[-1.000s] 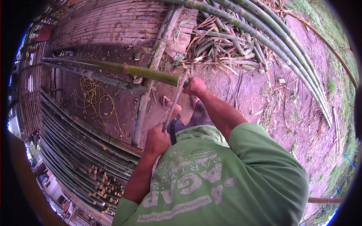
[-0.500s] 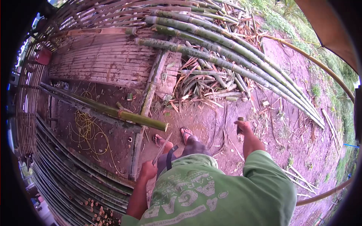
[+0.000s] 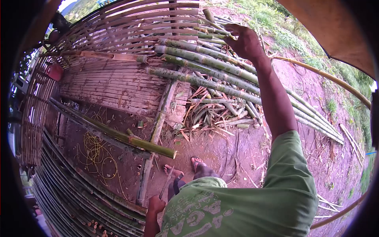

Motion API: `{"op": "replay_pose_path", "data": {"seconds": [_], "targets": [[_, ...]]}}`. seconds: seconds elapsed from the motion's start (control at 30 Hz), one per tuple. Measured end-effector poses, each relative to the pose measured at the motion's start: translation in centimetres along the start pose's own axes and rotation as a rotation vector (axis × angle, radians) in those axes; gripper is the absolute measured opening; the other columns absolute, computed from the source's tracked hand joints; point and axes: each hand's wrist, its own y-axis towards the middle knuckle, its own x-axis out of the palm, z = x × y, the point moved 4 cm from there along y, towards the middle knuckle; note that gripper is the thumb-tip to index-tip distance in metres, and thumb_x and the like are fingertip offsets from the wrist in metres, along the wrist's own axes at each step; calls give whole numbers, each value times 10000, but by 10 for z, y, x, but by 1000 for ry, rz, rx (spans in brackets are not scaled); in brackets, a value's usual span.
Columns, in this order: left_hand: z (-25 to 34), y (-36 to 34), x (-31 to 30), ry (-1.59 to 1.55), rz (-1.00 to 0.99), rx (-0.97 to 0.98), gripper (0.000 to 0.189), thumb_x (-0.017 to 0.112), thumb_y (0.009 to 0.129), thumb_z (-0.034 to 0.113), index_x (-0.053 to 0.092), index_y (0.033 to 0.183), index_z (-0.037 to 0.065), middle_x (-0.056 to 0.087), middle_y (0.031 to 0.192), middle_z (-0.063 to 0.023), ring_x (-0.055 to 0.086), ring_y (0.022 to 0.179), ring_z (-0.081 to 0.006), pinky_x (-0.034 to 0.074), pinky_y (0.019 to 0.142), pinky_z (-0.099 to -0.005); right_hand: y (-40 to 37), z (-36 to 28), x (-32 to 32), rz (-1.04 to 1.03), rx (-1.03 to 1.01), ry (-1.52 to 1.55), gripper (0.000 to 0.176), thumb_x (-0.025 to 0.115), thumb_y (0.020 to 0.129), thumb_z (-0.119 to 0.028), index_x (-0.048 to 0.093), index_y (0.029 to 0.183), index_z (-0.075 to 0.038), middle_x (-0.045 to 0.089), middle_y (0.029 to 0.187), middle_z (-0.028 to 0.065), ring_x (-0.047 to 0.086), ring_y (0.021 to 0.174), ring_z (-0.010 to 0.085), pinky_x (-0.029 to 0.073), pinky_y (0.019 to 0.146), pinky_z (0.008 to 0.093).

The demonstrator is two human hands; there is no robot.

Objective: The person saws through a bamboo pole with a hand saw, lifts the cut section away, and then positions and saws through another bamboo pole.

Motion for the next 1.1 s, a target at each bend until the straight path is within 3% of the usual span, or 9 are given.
{"op": "replay_pose_path", "data": {"seconds": [0.13, 0.27, 0.5, 0.63, 0.73, 0.77, 0.87, 0.93, 1.1], "targets": [[-7, -8, 11, -90, 52, -26, 204, 594, 701, 161, 618, 814, -6, 636, 803, -256, 637, 806, -408, 490, 716, -466, -22, -177, -44, -78, -493, 598, 169, 753, 767, -152, 654, 856, -48, 675, 800, 99, 678, 759, 226, 554, 712, 309], [-8, -19, 22, -202, 80, -46, 188, 596, 709, 176, 596, 776, 1, 630, 766, -237, 632, 763, -398, 488, 692, -457, -77, -291, -101, -42, -1010, 634, 175, 730, 746, -161, 585, 751, -62, 598, 714, 63, 622, 663, 207, 525, 614, 336], [-32, -26, 32, -228, 68, -58, 194, 612, 700, 190, 581, 753, 6, 625, 749, -227, 626, 731, -393, 481, 662, -453, -115, -348, -84, -111, -1206, 761, 179, 651, 737, -143, 493, 685, -74, 492, 651, 39, 534, 589, 194, 453, 537, 346], [-52, -31, 27, -166, 36, -33, 200, 621, 695, 197, 577, 749, 9, 625, 747, -224, 624, 722, -393, 477, 650, -453, -136, -360, -20, -280, -1061, 952, 192, 605, 731, -133, 441, 647, -82, 432, 616, 25, 484, 547, 186, 412, 494, 352], [-77, -63, 19, -223, 50, -46, 213, 643, 681, 208, 561, 726, 17, 597, 702, -194, 591, 670, -355, 459, 617, -440, -170, -335, 106, -749, -618, 1016, 211, 686, 779, -183, 529, 752, -44, 550, 707, 61, 613, 672, 233, 494, 559, 380], [-87, -80, 16, -275, 63, -58, 228, 661, 670, 217, 546, 705, 24, 569, 658, -165, 558, 623, -318, 443, 590, -426, -200, -313, 179, -710, -393, 973, 268, 732, 757, -219, 584, 888, -39, 602, 800, 102, 640, 750, 285, 522, 628, 393], [-107, -130, -3, -428, 102, -81, 278, 705, 641, 232, 503, 652, 40, 484, 556, -86, 461, 524, -215, 396, 526, -382, -283, -250, 320, -988, 35, 339, 847, 835, 590, -473, 486, 1215, -21, 523, 1187, 203, 506, 1140, 354, 431, 935, 417], [-120, -162, -15, -533, 116, -123, 301, 720, 629, 227, 479, 627, 47, 424, 531, -42, 398, 513, -160, 367, 507, -350, -322, -238, 370, -1082, 113, 167, 1000, 818, 562, -561, 419, 1293, -8, 532, 1206, 224, 521, 1128, 362, 431, 947, 410], [-143, -208, -8, -747, 293, -171, 317, 734, 641, 217, 461, 608, 58, 403, 532, 13, 363, 518, -98, 326, 484, -311, -334, -240, 409, -1270, 120, 238, 778, 862, 507, -479, 602, 1050, 13, 650, 996, 195, 631, 963, 331, 493, 846, 408]]}}
